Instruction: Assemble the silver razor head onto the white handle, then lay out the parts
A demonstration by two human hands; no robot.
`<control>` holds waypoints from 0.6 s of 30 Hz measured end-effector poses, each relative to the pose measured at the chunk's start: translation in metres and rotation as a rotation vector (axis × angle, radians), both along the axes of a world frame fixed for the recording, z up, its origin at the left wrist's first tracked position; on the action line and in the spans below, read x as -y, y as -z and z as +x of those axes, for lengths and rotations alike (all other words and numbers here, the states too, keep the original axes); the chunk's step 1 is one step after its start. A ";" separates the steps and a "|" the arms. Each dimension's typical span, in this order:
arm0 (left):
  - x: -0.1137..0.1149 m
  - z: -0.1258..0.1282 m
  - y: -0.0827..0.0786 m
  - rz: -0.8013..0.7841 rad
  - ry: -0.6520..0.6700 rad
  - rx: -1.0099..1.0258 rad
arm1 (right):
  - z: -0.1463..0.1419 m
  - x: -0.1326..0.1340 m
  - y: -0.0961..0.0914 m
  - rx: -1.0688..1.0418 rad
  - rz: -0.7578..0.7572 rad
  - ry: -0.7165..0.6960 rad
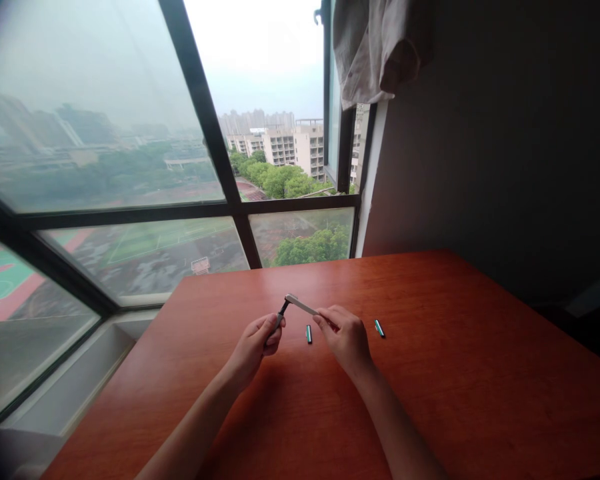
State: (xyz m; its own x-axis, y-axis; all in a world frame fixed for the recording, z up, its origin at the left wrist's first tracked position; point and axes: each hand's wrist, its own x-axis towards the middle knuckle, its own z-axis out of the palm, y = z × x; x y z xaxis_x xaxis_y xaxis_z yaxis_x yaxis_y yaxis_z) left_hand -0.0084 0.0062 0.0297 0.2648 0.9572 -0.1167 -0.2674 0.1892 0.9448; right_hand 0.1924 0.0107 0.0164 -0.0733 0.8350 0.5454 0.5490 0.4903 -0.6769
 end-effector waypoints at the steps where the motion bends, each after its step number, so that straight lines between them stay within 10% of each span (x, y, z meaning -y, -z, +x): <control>1: -0.001 -0.001 0.000 0.007 -0.008 0.010 | 0.001 -0.001 0.000 -0.002 0.002 0.005; 18: 0.000 0.002 0.003 0.029 0.002 -0.027 | -0.001 0.001 0.001 0.001 -0.021 -0.063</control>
